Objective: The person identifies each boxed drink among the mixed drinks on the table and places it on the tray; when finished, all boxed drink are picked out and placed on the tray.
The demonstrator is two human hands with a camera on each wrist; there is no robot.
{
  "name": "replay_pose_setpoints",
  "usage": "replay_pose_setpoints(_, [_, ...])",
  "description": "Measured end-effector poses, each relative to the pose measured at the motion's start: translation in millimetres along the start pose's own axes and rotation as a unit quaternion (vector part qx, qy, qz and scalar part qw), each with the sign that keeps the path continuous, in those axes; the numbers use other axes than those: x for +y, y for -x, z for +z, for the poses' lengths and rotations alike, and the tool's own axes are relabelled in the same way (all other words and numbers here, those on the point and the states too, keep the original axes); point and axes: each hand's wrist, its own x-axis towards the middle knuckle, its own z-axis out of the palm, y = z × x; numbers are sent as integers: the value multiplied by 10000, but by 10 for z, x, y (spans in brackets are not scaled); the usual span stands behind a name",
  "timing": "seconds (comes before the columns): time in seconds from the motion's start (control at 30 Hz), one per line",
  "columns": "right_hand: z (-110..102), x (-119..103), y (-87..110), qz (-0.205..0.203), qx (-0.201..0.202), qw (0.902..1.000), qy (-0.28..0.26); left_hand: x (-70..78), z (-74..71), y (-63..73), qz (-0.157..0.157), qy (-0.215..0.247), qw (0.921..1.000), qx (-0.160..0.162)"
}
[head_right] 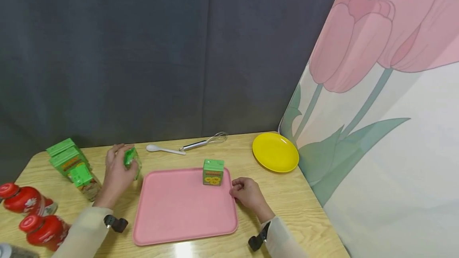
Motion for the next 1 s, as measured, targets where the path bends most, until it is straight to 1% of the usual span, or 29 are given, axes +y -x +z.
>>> replay_pose_setpoints(0.1, [0, -13, -4, -40, -30, 10000, -47, -26, 15, 26, -253, 16, 9995, 173])
replay_pose_setpoints(0.2, [3, -15, -4, -62, -51, 9999, -96, -63, 13, 31, -486, 244, 9985, 104])
replay_pose_setpoints(0.3, [3, -15, 3, -35, -67, 9999, -123, -104, 8, 31, -608, 503, 9969, -3])
replay_pose_setpoints(0.5, [-2, -16, 11, 48, -64, 9999, -113, -139, 10, 30, -589, 668, 9960, 9])
replay_pose_setpoints(0.63, [-10, -32, -7, -21, -130, 9999, -91, -165, 3, 1, -507, 751, 9959, 6])
replay_pose_setpoints(0.77, [-33, -40, -32, -219, -154, 9996, 88, -191, -10, -20, -350, 818, 9960, -126])
replay_pose_setpoints(0.87, [-46, -42, -57, -253, -143, 9992, 273, -203, -13, -17, -322, 842, 9958, -171])
replay_pose_setpoints(1.0, [-52, -44, -80, -225, -170, 9985, 476, -214, -15, -11, -302, 772, 9965, -102])
